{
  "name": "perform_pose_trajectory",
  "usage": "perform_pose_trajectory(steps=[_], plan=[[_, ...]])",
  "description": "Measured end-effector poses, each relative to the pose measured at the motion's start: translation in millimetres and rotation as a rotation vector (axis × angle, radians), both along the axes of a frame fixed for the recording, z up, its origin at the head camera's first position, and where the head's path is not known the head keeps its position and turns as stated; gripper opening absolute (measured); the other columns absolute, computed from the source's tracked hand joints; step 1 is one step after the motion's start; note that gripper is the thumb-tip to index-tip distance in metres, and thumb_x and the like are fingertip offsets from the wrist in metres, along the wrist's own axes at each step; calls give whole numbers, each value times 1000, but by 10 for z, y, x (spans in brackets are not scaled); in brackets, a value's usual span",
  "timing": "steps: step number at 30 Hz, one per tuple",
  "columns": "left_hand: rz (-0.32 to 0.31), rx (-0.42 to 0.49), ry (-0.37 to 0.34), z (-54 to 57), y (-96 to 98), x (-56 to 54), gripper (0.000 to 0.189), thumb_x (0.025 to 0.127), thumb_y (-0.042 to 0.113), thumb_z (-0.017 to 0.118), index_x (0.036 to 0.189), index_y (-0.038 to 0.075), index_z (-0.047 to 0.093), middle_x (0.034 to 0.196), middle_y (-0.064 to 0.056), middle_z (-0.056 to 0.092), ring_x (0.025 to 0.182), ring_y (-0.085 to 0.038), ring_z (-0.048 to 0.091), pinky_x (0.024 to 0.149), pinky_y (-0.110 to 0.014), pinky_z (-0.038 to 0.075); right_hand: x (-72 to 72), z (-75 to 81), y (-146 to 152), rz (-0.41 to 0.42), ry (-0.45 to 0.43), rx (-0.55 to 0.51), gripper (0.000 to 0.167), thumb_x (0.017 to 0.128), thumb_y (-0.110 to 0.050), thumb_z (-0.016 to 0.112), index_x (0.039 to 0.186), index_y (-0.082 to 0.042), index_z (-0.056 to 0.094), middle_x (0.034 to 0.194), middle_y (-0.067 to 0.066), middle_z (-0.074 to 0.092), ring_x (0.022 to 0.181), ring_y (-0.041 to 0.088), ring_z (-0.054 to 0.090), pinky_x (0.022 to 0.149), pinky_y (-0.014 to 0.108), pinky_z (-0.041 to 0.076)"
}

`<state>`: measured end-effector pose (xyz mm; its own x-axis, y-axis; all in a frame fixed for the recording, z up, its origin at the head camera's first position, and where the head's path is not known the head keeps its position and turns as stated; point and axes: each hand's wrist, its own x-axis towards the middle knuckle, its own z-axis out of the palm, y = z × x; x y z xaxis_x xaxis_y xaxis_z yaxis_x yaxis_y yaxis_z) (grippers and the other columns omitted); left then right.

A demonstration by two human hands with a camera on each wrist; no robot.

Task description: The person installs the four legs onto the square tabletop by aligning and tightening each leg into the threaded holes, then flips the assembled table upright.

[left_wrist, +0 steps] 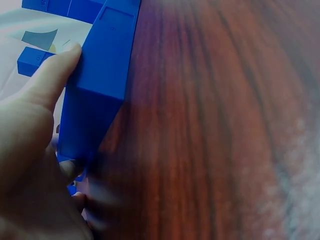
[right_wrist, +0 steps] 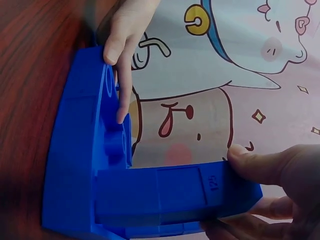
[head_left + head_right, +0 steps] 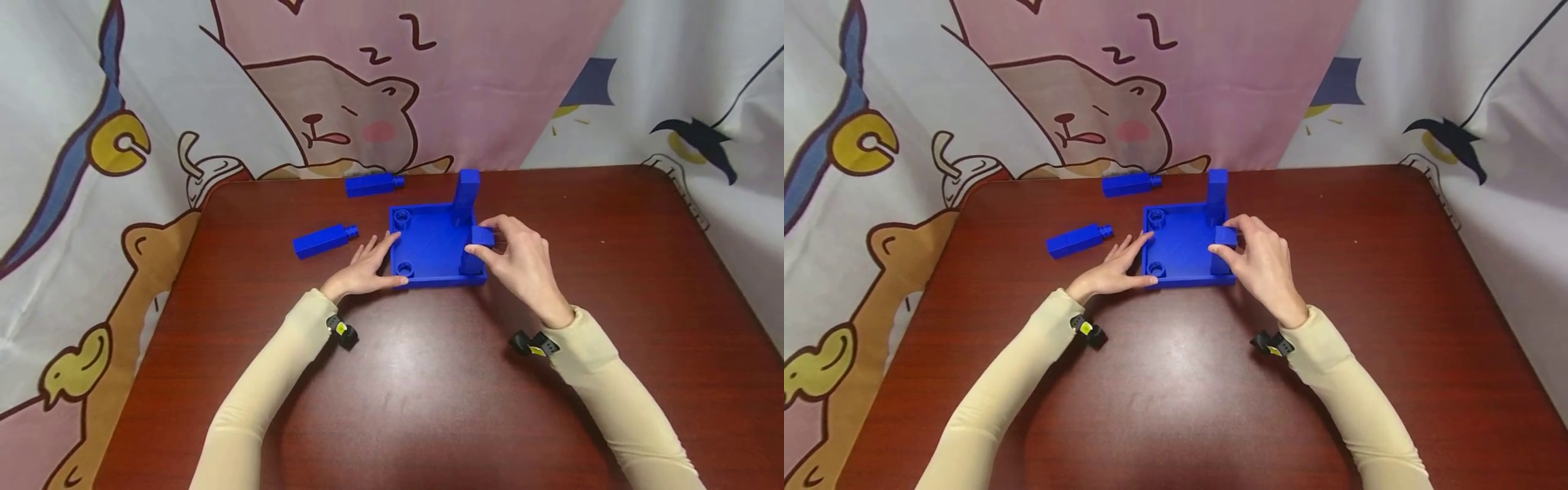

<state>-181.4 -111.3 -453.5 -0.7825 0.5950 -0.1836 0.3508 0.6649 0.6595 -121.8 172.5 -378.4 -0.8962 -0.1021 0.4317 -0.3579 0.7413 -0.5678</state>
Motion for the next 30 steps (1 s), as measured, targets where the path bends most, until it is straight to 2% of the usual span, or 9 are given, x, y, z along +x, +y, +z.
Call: perform_pose_trajectory(steps=[6,9,12,14,18,22,25,26,30], plan=[[-4,3,-20,-12,13,16,94,90,48,63,157,19,4,161,-7,-1,145,-31,-7,113,-48,-8,20,-64,-3,-22,-5,-72,39,78,-20,83,109,-2,67,100,14,67,89,28,67,72,46,53],[-3,5,-36,-15,14,20,95,91,49,61,157,21,0,161,0,-3,145,-28,-9,112,-48,-9,27,-55,28,3,-69,-132,40,80,-20,81,113,-3,66,105,14,67,95,28,66,78,45,54],[2,25,-38,-17,0,18,95,91,49,62,157,22,-1,161,4,-2,145,-26,-10,112,-48,-9,19,-29,101,66,-165,-214,40,85,-20,76,120,-5,63,113,13,65,103,26,62,86,46,50],[7,46,-31,-20,-24,19,94,90,46,63,157,21,1,161,3,0,145,-27,-9,113,-49,-8,7,-21,168,96,-214,-256,38,90,-21,70,124,-6,61,116,12,64,106,24,59,91,41,48],[14,115,3,-28,-98,20,91,90,38,67,157,16,10,161,-5,10,145,-32,-3,113,-50,-4,-44,-64,298,82,-250,-270,34,98,-25,59,127,-7,60,115,12,64,103,22,57,85,29,44],[68,218,-1,23,-156,2,88,89,30,71,156,13,17,159,-7,19,145,-28,10,115,-45,8,-149,-216,404,60,-262,-240,33,99,-23,56,126,-5,60,114,15,63,103,26,56,88,40,43],[119,293,4,94,-188,-38,85,88,26,72,155,12,21,157,-8,25,143,-23,21,113,-43,19,-236,-385,462,82,-274,-237,32,98,-17,57,126,0,58,115,20,63,105,30,57,90,46,42],[133,317,12,117,-201,-56,84,88,25,72,154,12,22,156,-7,27,142,-21,23,112,-42,21,-264,-443,477,92,-280,-240,32,98,-15,56,126,1,58,116,21,62,105,31,57,91,43,42],[191,400,51,198,-270,-149,76,89,18,71,152,9,28,154,-12,31,140,-30,27,112,-44,23,-348,-601,496,123,-340,-279,36,98,-10,56,131,2,54,122,23,59,110,34,56,91,36,42]])
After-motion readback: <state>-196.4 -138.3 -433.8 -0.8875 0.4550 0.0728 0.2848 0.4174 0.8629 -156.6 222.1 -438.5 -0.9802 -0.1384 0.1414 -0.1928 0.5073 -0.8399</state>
